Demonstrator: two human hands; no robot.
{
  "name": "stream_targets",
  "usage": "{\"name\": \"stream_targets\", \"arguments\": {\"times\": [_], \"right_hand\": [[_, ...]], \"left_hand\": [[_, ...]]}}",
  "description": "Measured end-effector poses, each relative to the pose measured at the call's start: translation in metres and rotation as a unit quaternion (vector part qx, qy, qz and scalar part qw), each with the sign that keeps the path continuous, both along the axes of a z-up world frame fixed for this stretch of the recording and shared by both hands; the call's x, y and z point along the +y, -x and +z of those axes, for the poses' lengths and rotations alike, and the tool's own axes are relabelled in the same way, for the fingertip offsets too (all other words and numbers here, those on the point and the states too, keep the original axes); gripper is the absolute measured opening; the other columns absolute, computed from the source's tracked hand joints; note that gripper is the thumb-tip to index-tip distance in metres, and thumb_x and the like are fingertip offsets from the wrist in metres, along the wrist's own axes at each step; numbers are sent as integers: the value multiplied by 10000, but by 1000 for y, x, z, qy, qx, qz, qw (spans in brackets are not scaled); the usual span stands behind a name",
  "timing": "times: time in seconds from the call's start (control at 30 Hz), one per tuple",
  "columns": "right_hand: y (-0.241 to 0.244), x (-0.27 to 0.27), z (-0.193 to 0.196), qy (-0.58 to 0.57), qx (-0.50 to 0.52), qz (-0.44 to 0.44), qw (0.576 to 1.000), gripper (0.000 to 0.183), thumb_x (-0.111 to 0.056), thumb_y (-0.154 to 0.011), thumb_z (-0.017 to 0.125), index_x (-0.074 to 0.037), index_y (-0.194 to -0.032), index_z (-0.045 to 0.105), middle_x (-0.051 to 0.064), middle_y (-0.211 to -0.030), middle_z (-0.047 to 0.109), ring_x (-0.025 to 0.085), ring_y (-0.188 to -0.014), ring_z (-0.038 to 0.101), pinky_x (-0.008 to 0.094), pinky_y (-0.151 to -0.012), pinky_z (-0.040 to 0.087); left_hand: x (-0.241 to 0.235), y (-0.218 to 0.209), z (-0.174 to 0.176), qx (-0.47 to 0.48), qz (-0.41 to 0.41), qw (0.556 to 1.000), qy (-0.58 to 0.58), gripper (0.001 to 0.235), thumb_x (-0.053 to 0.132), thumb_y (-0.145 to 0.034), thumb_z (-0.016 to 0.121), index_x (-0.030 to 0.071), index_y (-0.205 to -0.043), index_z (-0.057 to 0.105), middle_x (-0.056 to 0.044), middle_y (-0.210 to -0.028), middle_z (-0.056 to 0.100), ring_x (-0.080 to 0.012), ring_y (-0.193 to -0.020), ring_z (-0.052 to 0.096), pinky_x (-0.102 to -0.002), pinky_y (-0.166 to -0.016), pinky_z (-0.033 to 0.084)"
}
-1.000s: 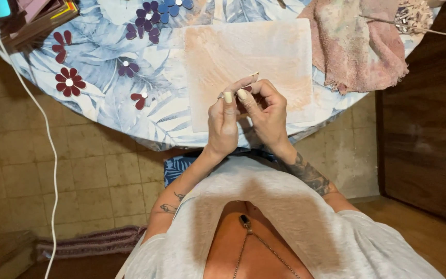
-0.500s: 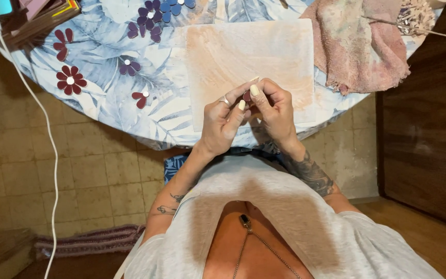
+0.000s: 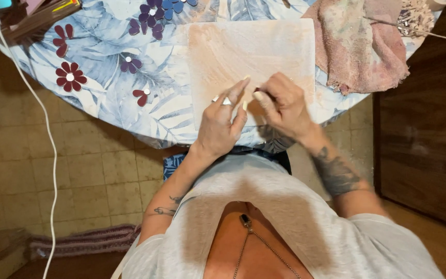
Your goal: Sanding the surface of a mosaic piece using a small piece of sandpaper to smooth it.
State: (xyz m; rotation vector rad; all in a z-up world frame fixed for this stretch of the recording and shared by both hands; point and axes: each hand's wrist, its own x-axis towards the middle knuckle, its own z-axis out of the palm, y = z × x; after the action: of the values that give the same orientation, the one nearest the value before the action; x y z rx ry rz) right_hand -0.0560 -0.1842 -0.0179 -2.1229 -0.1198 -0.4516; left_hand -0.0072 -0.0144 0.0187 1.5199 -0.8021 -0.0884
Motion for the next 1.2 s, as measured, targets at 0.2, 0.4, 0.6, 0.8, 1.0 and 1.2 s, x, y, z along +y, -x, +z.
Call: {"name": "stream_targets", "arguments": {"times": [0.2,0.4,0.6,0.8,1.0,1.2], "right_hand": [[16,-53,6,473,-23,-8,880,167,-185,-823,542,-78,-708,485,59,-663,417,218,-596,521,278,-505,441],[-56,6,14,406,-69,73,908,128,-165,-784,519,-71,-709,475,73,-644,410,258,-573,512,325,-473,434],[-150,19,8,428,-88,80,896,168,-110,-879,422,-19,-739,437,106,-708,433,252,-517,433,351,-384,353],[-49,-26,36,483,83,224,842,224,-96,-870,393,-42,-662,458,89,-647,426,218,-495,398,332,-421,372],[4,-83,54,555,112,234,791,118,-114,-737,438,-172,-780,532,-17,-761,483,171,-600,544,293,-593,492],[-13,-26,41,77,121,178,974,234,-230,-891,404,-52,-779,506,103,-719,481,294,-700,524,371,-634,422]], "left_hand": [[12,-1,-10,-233,68,914,-325,347,220,-788,525,90,-1107,566,-106,-1124,535,-275,-1086,477,-537,-980,132],[16,-3,-21,-210,45,906,-364,358,316,-826,496,123,-1120,564,-101,-1186,515,-247,-1149,439,-533,-1010,20],[17,-1,-21,-251,47,871,-420,448,337,-780,539,156,-1188,504,-61,-1293,404,-213,-1180,398,-519,-998,115],[17,-1,-25,-266,55,874,-404,419,359,-784,541,147,-1145,540,-82,-1254,445,-229,-1158,426,-489,-990,160],[15,-1,-23,-226,45,905,-358,462,422,-769,551,122,-1121,548,-102,-1159,492,-251,-1139,440,-518,-1014,58],[-1,-4,-2,-160,62,961,-217,530,214,-720,651,79,-1195,458,-107,-1128,520,-249,-1083,503,-495,-1011,143]]}}
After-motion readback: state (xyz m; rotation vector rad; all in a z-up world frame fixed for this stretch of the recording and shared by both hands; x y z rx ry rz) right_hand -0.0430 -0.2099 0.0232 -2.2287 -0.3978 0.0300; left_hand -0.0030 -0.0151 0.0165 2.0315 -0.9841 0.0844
